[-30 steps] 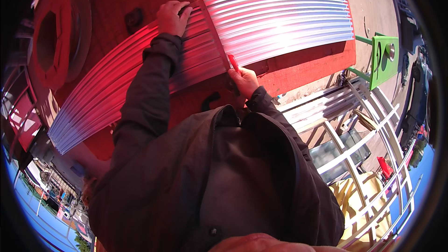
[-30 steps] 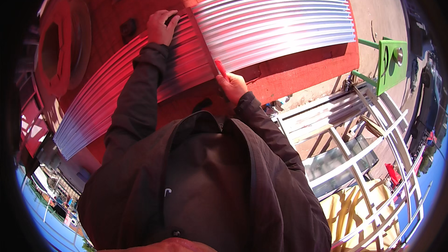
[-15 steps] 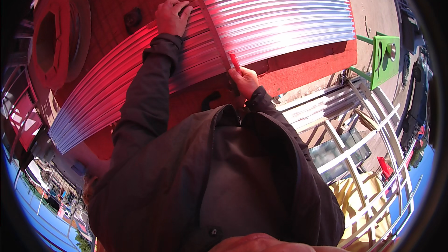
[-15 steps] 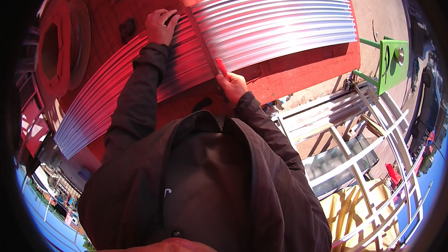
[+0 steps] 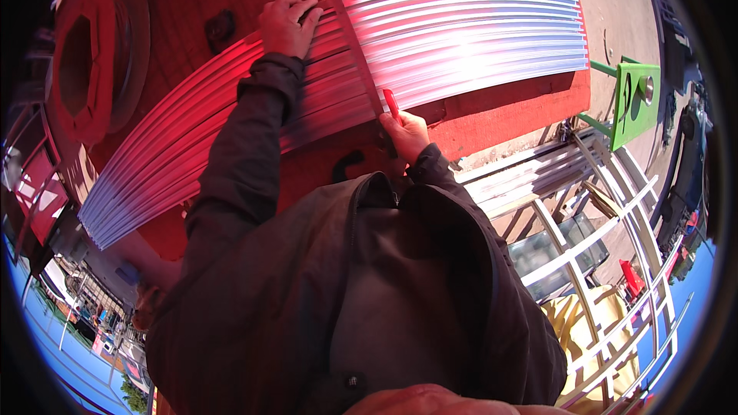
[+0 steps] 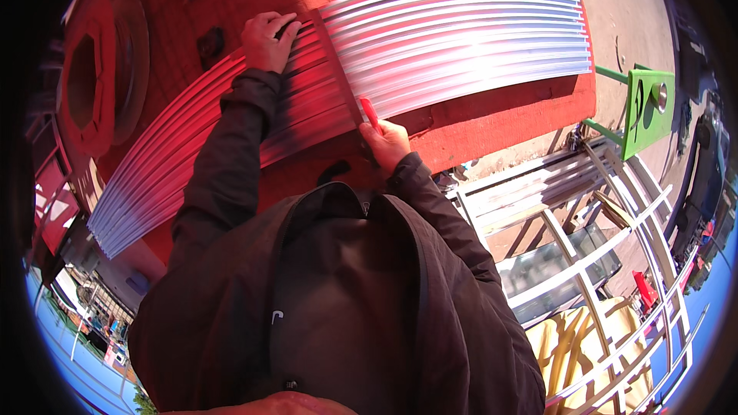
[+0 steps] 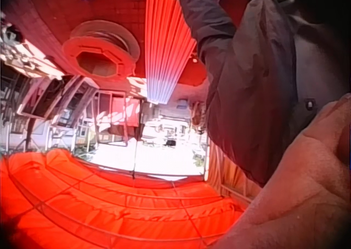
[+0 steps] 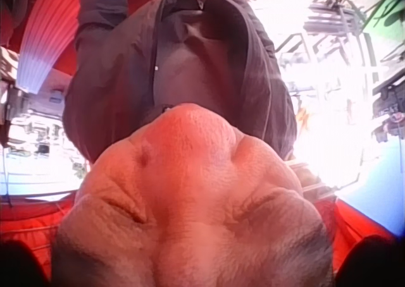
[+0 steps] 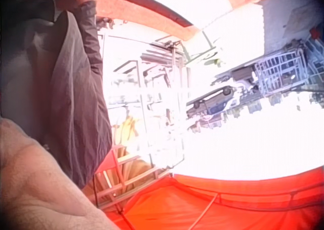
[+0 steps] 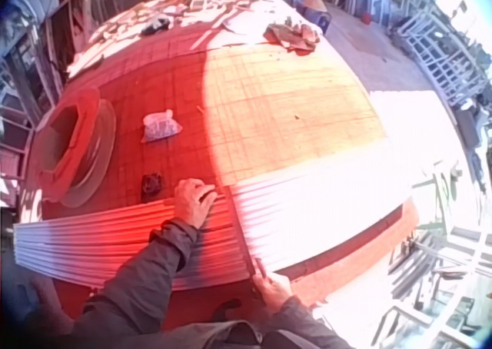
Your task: The person measures and marks a stack of corrugated metal sheets on a red workbench using a tape measure, a square, and a red marker. They then carry the marked sheets into a workshop and place them on the floor.
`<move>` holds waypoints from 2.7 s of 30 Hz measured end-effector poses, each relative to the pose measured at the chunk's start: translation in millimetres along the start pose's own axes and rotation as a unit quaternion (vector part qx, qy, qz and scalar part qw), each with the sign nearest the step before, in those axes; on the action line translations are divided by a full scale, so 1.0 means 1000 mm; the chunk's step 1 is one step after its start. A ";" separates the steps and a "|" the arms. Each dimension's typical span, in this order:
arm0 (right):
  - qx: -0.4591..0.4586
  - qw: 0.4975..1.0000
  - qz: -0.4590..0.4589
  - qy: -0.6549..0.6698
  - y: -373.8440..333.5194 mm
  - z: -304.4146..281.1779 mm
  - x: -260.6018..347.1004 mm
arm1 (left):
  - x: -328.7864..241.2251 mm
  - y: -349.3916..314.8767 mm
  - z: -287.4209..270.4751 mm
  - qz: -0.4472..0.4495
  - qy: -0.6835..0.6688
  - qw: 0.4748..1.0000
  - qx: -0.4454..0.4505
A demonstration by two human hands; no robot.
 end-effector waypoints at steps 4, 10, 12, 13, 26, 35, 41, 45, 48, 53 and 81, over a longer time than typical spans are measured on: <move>-0.003 0.999 0.018 0.035 0.002 0.000 -0.007 | 0.000 0.001 0.000 -0.008 -0.004 1.000 0.005; -0.004 0.998 -0.027 -0.056 0.009 -0.011 -0.007 | 0.001 0.000 -0.001 -0.018 -0.002 1.000 0.010; -0.009 0.998 -0.026 -0.048 0.013 -0.016 -0.019 | 0.000 0.001 0.000 -0.018 -0.007 1.000 0.005; -0.014 0.998 -0.014 -0.064 0.013 -0.019 -0.021 | 0.001 0.001 0.001 -0.027 -0.019 0.999 0.010; -0.018 0.997 0.017 -0.076 0.005 -0.014 -0.009 | 0.005 0.002 -0.005 -0.045 -0.049 0.998 -0.001; -0.010 0.995 -0.005 -0.095 0.006 -0.018 -0.009 | 0.005 0.002 0.000 -0.052 -0.038 0.998 0.002; -0.060 0.949 -0.243 -0.190 -0.018 -0.032 0.085 | 0.003 0.004 -0.001 -0.045 -0.028 0.999 0.009; -0.069 0.954 -0.276 -0.089 -0.001 -0.019 0.176 | -0.002 0.006 -0.003 -0.039 -0.036 0.999 0.010; -0.029 0.951 -0.304 -0.048 0.033 0.016 0.213 | -0.002 0.006 -0.003 -0.035 -0.035 0.999 0.011; -0.023 0.908 -0.351 -0.228 0.068 0.056 0.220 | 0.001 0.005 -0.001 -0.052 -0.036 0.998 0.023; -0.027 0.909 -0.334 -0.246 0.075 0.061 0.201 | 0.002 0.003 -0.001 -0.050 -0.023 0.998 0.013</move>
Point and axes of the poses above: each hand's wrist, its own y-axis towards the middle knuckle, its own z-axis out of the palm, x = y × z, the point moved 10 cm from there along y, towards the middle knuckle, and after that the axes turned 1 degree about -z, right-handed, at the moved point
